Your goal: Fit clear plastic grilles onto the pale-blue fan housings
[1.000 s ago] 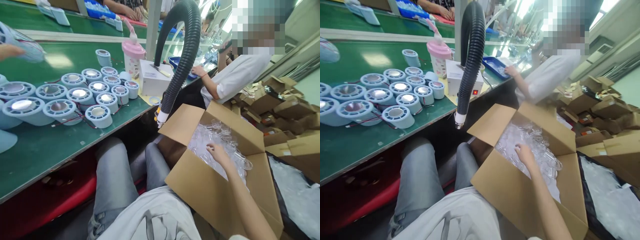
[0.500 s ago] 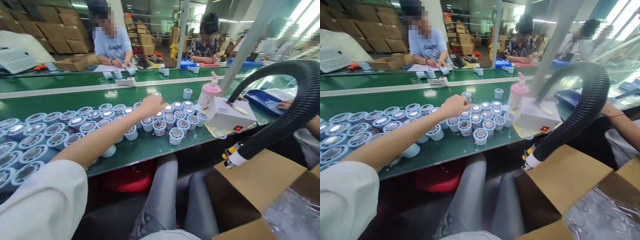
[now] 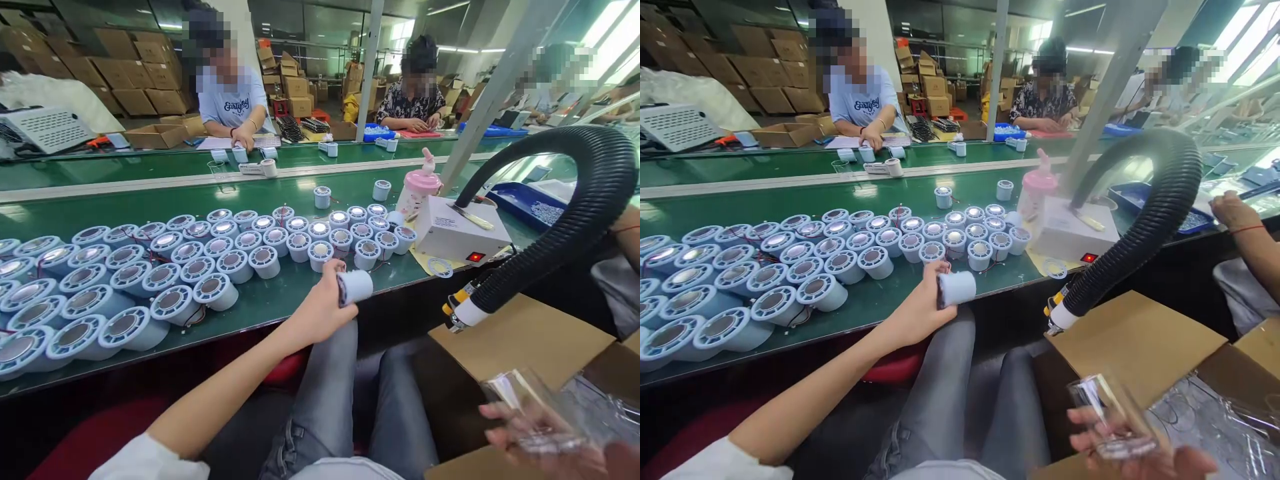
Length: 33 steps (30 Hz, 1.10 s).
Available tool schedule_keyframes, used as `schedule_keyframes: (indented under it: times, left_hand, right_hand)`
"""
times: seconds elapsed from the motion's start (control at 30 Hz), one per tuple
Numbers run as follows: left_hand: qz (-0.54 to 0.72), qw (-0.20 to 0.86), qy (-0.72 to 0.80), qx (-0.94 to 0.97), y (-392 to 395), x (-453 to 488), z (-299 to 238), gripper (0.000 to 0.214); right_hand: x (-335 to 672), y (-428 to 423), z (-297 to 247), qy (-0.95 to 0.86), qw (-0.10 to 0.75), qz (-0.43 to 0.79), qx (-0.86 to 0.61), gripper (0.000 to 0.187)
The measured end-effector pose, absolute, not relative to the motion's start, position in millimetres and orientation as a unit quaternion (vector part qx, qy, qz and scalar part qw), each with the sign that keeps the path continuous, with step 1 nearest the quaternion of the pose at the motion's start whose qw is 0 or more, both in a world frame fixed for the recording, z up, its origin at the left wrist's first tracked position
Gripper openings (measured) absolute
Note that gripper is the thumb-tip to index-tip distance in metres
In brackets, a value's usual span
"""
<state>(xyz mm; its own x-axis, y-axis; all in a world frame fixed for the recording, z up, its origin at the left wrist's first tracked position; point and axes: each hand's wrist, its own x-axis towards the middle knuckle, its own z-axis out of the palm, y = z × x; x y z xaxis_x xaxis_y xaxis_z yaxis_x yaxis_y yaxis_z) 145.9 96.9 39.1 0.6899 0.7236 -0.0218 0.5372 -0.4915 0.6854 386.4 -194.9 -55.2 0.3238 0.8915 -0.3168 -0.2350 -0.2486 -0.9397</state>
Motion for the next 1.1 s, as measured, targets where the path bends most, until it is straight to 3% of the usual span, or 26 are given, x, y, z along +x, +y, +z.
schedule_keyframes:
  times: [0.07,0.13,0.2,0.23,0.37,0.43,0.5,0.57,0.63,0.8,0.93,1.1]
  left_hand:
    - [0.180,0.539,0.331,0.753,85,129,30,0.070]
    - [0.154,0.714,0.314,0.607,75,120,18,0.060]
    - [0.071,0.814,0.314,0.484,67,117,6,0.051]
    - [0.030,0.836,0.315,0.449,64,117,2,0.050]
    - [-0.074,0.798,0.266,0.536,59,117,1,0.036]
    - [-0.086,0.718,0.218,0.655,59,115,9,0.027]
    - [-0.046,0.611,0.189,0.768,59,112,16,0.019]
    - [0.020,0.530,0.183,0.828,58,109,17,0.016]
    - [0.062,0.514,0.194,0.833,56,107,13,0.020]
    - [0.116,0.531,0.183,0.819,52,107,-10,0.066]
    - [0.121,0.525,0.160,0.827,51,109,-19,0.070]
    - [0.087,0.644,0.149,0.745,46,108,-21,0.071]
  right_hand:
    - [360,-177,-49,-0.291,0.538,0.563,-0.555,0.074]
    - [335,-156,-40,-0.346,0.507,0.540,-0.576,0.052]
    - [314,-135,-29,-0.424,0.484,0.475,-0.600,0.032]
    - [306,-124,-24,-0.489,0.458,0.419,-0.613,0.035]
    - [287,-91,-9,-0.676,0.298,0.148,-0.657,0.051]
    - [283,-83,-5,-0.686,0.241,0.106,-0.678,0.044]
    - [281,-81,-2,-0.681,0.222,0.147,-0.682,0.029]
    - [280,-83,0,-0.663,0.239,0.224,-0.673,0.012]
    - [279,-86,1,-0.627,0.284,0.293,-0.664,0.004]
    - [280,-88,1,-0.478,0.425,0.401,-0.656,0.024]
    - [287,-87,-1,-0.350,0.491,0.463,-0.649,0.028]
    - [291,-88,-7,-0.325,0.539,0.499,-0.596,0.021]
